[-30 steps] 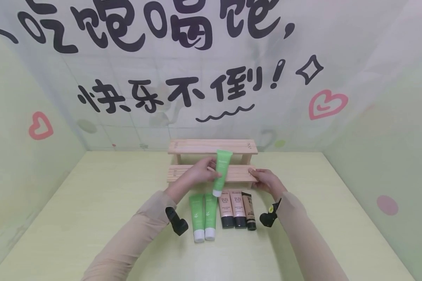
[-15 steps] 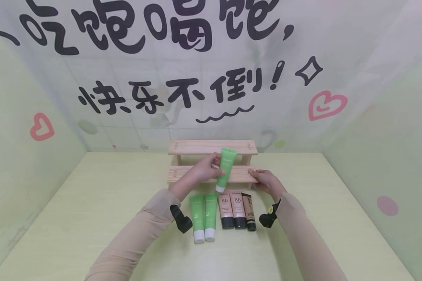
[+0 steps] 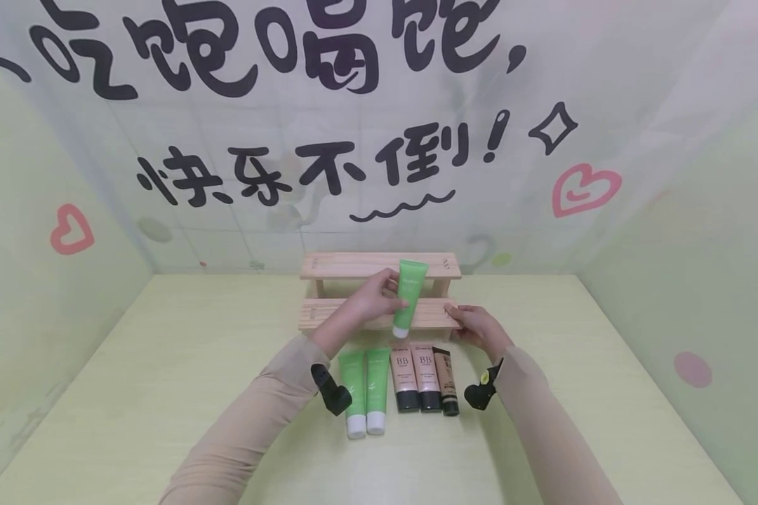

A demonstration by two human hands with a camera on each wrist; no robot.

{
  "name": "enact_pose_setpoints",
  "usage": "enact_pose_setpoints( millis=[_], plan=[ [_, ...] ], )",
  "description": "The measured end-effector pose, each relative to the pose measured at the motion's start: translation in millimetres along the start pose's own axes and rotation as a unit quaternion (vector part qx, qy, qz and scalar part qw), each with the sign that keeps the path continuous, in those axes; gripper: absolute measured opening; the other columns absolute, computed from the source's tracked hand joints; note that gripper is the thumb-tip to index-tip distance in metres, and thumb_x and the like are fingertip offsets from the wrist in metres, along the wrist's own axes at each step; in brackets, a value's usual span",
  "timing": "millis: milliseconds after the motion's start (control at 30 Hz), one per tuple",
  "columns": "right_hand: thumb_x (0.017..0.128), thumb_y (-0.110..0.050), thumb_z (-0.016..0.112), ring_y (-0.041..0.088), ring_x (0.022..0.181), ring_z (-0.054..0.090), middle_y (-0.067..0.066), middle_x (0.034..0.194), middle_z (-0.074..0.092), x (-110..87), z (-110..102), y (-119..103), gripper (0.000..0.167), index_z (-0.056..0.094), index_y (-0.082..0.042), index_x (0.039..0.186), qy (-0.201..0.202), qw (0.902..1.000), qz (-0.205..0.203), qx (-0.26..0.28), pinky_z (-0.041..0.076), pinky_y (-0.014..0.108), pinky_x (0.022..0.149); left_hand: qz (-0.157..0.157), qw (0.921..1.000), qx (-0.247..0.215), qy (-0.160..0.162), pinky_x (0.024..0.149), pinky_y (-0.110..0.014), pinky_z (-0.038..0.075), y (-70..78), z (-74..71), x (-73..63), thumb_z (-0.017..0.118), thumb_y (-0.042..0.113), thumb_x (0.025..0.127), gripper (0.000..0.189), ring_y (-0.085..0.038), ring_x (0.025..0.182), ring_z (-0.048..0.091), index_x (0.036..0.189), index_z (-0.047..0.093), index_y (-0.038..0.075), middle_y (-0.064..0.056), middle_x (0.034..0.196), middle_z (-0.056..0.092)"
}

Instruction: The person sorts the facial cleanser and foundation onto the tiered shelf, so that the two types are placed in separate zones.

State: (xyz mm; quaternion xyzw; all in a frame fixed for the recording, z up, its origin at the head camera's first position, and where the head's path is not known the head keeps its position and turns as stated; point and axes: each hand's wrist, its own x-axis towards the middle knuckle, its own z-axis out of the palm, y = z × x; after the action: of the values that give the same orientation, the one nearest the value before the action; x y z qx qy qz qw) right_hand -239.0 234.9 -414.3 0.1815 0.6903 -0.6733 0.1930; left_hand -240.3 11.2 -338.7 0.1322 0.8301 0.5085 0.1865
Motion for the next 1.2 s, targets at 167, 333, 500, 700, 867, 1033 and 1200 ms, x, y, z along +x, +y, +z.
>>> enact_pose_setpoints(
  millis=[167,333,500,700,867,1033,1200],
  plan=[
    [0.095,-0.026,0.046,0.007,0.068,0.049,-0.002,0.078,0.054,-0.4,0,0,0.052,0.035,0.008,0.133,0.002,1.0,-0.004,-0.008,0.04,0.018,0.059,0.003,0.9999,-0.01,0.008,0.09,-0.034,0.052,2.1,0.2,1.5,0.066,0.009,0.08,0.047,-0.027,0.109,0.055,0.123,0.046,0.008,-0.012,0.12,0.054],
    [0.096,-0.026,0.046,0.007,0.068,0.048,-0.002,0.078,0.054,-0.9,-1,0,0.052,0.035,0.008,0.133,0.0,1.0,-0.006,-0.004,0.04,0.019,0.059,0.009,0.9995,-0.027,0.014,0.085,-0.03,0.054,5.3,1.1,3.7,0.065,0.008,0.081,0.047,-0.028,0.108,0.057,0.123,0.045,0.007,-0.013,0.118,0.053],
    [0.096,-0.025,0.045,0.006,0.068,0.048,-0.003,0.078,0.054,-1.2,-2,1,0.052,0.034,0.008,0.134,-0.006,0.9999,-0.009,0.007,0.039,0.018,0.059,0.01,0.9995,-0.025,0.016,0.085,-0.03,0.054,9.5,2.0,6.2,0.065,0.007,0.081,0.048,-0.028,0.109,0.057,0.124,0.045,0.008,-0.013,0.119,0.053],
    [0.096,-0.026,0.045,0.007,0.066,0.047,-0.003,0.077,0.053,-0.2,-2,3,0.051,0.035,0.007,0.133,-0.005,1.0,-0.007,0.002,0.038,0.018,0.058,0.01,0.9993,-0.026,0.027,0.085,-0.03,0.054,17.1,2.9,9.9,0.065,0.006,0.08,0.047,-0.027,0.108,0.057,0.123,0.046,0.008,-0.012,0.118,0.054],
    [0.095,-0.026,0.046,0.007,0.064,0.045,-0.002,0.075,0.051,1.0,-1,4,0.05,0.036,0.007,0.131,-0.006,0.9999,-0.008,-0.002,0.036,0.019,0.057,0.009,0.9992,-0.023,0.033,0.086,-0.031,0.053,22.2,3.7,12.2,0.065,0.005,0.08,0.048,-0.027,0.109,0.057,0.124,0.046,0.007,-0.012,0.118,0.054],
    [0.096,-0.027,0.045,0.007,0.063,0.044,-0.003,0.073,0.051,-0.5,-1,4,0.05,0.036,0.008,0.132,-0.009,0.9998,-0.014,-0.009,0.035,0.018,0.056,0.01,0.9992,-0.022,0.031,0.088,-0.032,0.053,24.6,5.8,14.3,0.065,0.006,0.081,0.049,-0.027,0.11,0.056,0.125,0.045,0.007,-0.012,0.119,0.053],
    [0.096,-0.026,0.045,0.007,0.064,0.045,-0.002,0.073,0.051,-2.4,-1,4,0.05,0.036,0.008,0.131,-0.013,0.9998,-0.016,-0.005,0.036,0.018,0.056,0.017,0.9991,-0.025,0.029,0.086,-0.031,0.054,28.1,7.6,15.9,0.065,0.006,0.081,0.049,-0.027,0.11,0.056,0.126,0.044,0.007,-0.012,0.119,0.053]
  ],
)
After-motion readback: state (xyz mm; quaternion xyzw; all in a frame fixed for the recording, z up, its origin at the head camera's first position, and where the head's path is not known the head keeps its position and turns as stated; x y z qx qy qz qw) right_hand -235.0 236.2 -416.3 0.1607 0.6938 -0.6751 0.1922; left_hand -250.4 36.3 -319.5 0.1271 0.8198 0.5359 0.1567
